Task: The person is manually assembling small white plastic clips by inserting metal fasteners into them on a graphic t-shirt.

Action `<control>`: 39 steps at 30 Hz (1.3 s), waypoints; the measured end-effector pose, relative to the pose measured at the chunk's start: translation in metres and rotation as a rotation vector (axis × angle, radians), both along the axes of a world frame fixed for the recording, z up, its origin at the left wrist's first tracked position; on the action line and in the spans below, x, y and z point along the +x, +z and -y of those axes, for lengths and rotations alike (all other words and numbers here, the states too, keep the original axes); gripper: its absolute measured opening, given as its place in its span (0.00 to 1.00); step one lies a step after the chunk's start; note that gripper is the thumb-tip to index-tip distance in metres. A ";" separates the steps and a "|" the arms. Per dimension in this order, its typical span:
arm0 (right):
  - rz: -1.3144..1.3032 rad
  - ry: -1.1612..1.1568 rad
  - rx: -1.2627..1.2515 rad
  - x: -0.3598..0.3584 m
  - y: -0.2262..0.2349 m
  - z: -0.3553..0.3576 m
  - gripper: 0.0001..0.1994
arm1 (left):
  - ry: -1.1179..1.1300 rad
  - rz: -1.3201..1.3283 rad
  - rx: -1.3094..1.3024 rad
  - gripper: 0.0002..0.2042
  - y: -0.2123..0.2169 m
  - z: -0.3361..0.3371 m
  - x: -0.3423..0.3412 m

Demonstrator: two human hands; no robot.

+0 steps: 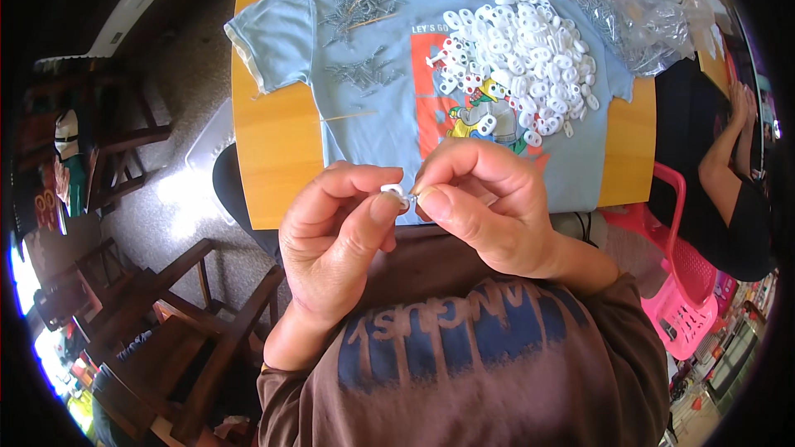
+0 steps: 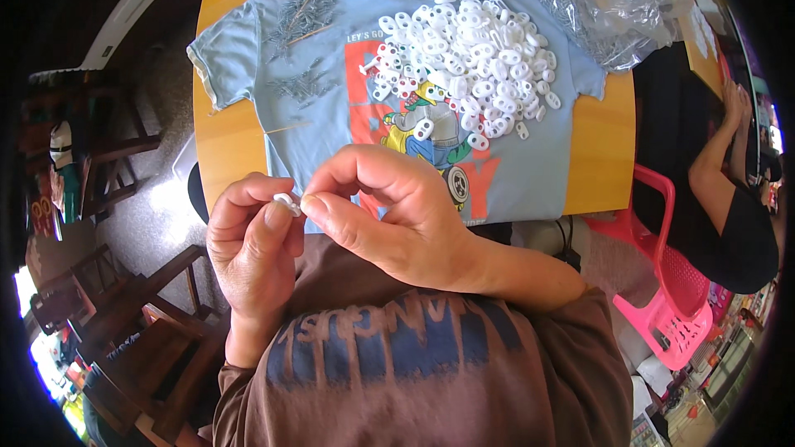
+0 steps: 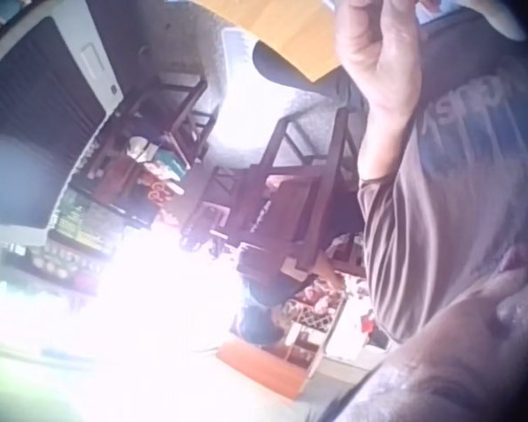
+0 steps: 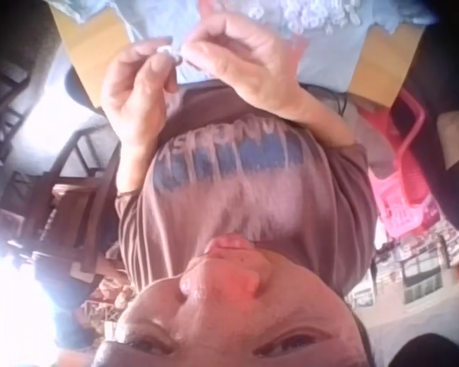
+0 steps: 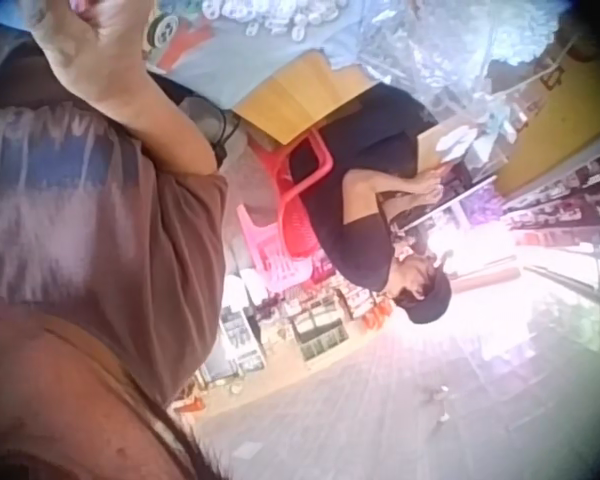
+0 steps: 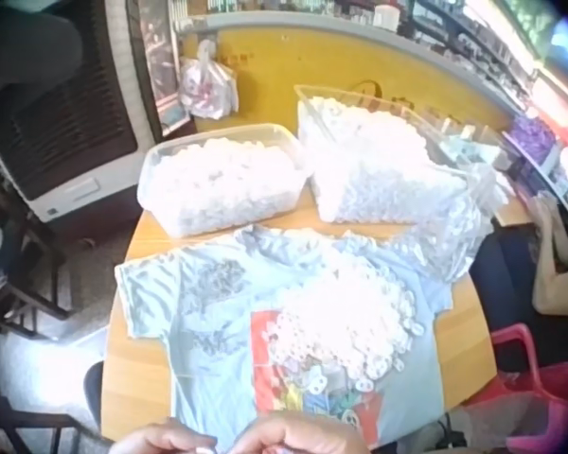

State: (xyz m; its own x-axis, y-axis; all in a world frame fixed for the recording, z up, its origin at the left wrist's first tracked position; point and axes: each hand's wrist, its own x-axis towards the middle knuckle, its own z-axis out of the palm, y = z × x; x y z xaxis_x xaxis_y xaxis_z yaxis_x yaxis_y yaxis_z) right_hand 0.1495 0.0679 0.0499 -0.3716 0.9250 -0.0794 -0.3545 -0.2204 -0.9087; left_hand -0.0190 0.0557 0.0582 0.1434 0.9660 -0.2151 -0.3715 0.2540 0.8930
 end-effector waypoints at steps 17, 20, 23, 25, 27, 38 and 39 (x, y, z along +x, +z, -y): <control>0.078 -0.132 0.059 -0.008 -0.008 0.000 0.05 | 1.251 0.100 0.429 0.09 0.040 0.011 -0.176; 0.029 -0.135 -0.005 -0.012 -0.006 0.001 0.03 | 0.862 0.078 0.356 0.11 0.023 0.010 -0.129; 0.041 -0.025 0.021 -0.015 -0.005 -0.003 0.03 | 0.515 0.117 0.169 0.09 0.009 0.009 -0.063; -0.004 -0.006 -0.007 -0.020 0.006 -0.005 0.03 | 0.340 0.129 0.007 0.10 0.011 0.010 -0.033; -0.067 0.010 -0.051 -0.017 0.009 -0.006 0.03 | 0.184 0.141 -0.021 0.10 0.005 0.008 -0.019; -0.110 -0.019 -0.072 -0.005 0.003 0.001 0.04 | 0.019 0.053 0.018 0.10 0.001 0.009 0.005; -0.087 -0.017 -0.046 -0.004 0.003 0.001 0.04 | 0.019 0.052 0.015 0.10 0.002 0.011 0.005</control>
State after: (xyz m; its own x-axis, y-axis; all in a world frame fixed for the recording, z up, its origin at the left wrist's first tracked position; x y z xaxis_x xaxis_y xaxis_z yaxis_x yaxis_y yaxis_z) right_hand 0.1451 0.0668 0.0525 -0.3632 0.9273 -0.0902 -0.4360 -0.2547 -0.8631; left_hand -0.0136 0.0451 0.0600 0.1361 0.9717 -0.1929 -0.4222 0.2330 0.8760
